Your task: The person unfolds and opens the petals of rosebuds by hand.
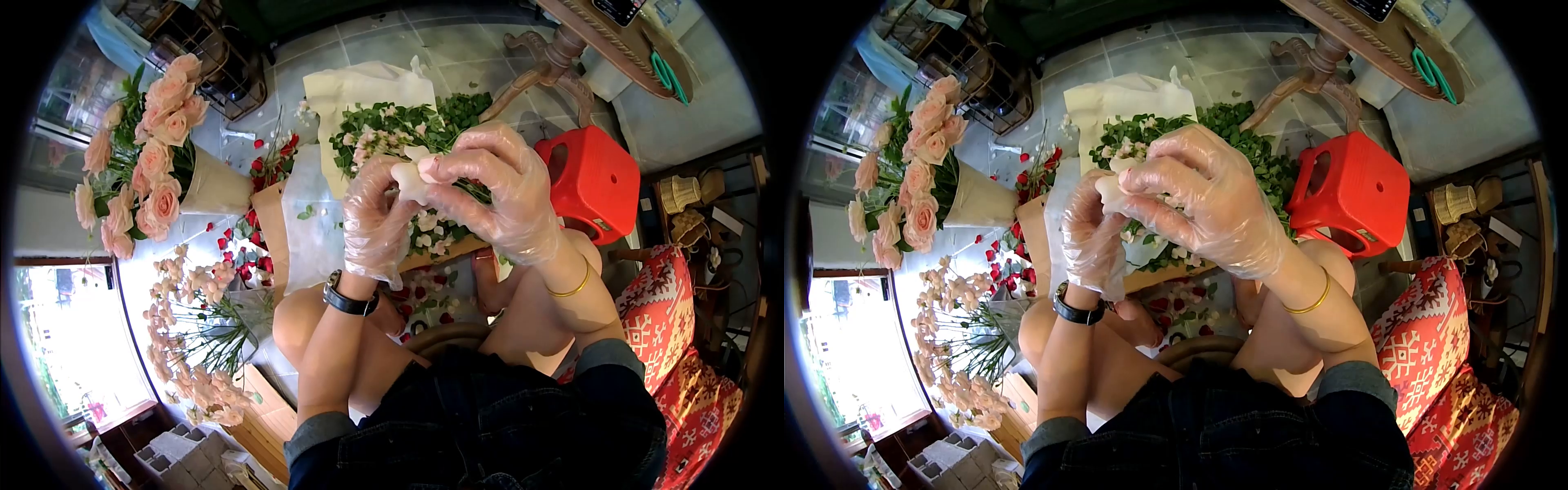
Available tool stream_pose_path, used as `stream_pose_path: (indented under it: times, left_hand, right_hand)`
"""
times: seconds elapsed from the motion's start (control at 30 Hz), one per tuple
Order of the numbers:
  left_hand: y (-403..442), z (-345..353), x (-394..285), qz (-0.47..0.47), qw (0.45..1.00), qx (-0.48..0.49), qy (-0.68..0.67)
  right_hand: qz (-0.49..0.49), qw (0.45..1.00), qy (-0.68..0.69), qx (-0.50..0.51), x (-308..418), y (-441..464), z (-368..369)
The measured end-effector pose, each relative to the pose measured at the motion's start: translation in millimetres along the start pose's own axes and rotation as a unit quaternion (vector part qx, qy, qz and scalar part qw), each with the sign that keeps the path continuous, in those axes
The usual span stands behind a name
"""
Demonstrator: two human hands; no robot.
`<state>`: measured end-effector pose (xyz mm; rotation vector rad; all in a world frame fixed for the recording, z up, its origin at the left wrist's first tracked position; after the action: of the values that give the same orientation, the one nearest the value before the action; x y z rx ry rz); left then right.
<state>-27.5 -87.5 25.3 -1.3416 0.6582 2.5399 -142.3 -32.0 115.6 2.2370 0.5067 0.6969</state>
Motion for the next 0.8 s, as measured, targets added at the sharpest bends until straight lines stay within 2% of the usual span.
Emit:
stream_pose_path:
  times: [0.1, 0.17, 0.27, 0.5, 0.57, 0.7, 0.77, 0.8]
  left_hand:
    - [0, 0, 3, -0.009, 1.0, -0.022, -0.019]
    - [1, 0, 4, 0.0, 0.999, -0.015, 0.03]
    - [-1, -4, 13, -0.035, 0.999, -0.022, -0.008]
    - [-2, -3, 15, -0.043, 0.999, -0.029, 0.004]
    - [-2, -3, 14, -0.038, 0.999, -0.025, 0.012]
    - [-1, -2, 7, -0.002, 1.0, -0.027, 0.002]
    - [-1, -5, 6, -0.015, 0.998, -0.033, -0.051]
    - [-1, -7, 6, -0.015, 0.998, -0.033, -0.051]
  right_hand:
    - [0.012, 1.0, -0.017, -0.005, -4, -1, 1]
    - [-0.006, 0.998, -0.058, -0.02, -3, -2, 1]
    - [-0.031, 0.996, -0.087, -0.019, -2, -2, 1]
    - [-0.074, 0.988, -0.126, -0.04, 3, -6, 1]
    - [-0.096, 0.986, -0.113, -0.07, 5, -8, 0]
    - [-0.119, 0.99, -0.071, -0.039, 11, -5, 0]
    - [-0.117, 0.992, 0.038, -0.026, 15, -2, -2]
    - [-0.117, 0.992, 0.038, -0.026, 17, -1, -5]
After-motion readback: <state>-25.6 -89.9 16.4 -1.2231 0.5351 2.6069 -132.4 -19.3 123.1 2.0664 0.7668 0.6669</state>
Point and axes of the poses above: each hand's wrist, its own y-axis towards the middle knuckle, its own z-axis out of the palm, x = y × z, the point moved 8 cm from there along y, towards the middle knuckle, and after that the axes turned 11 degrees about -y, right-handed, at the moved point
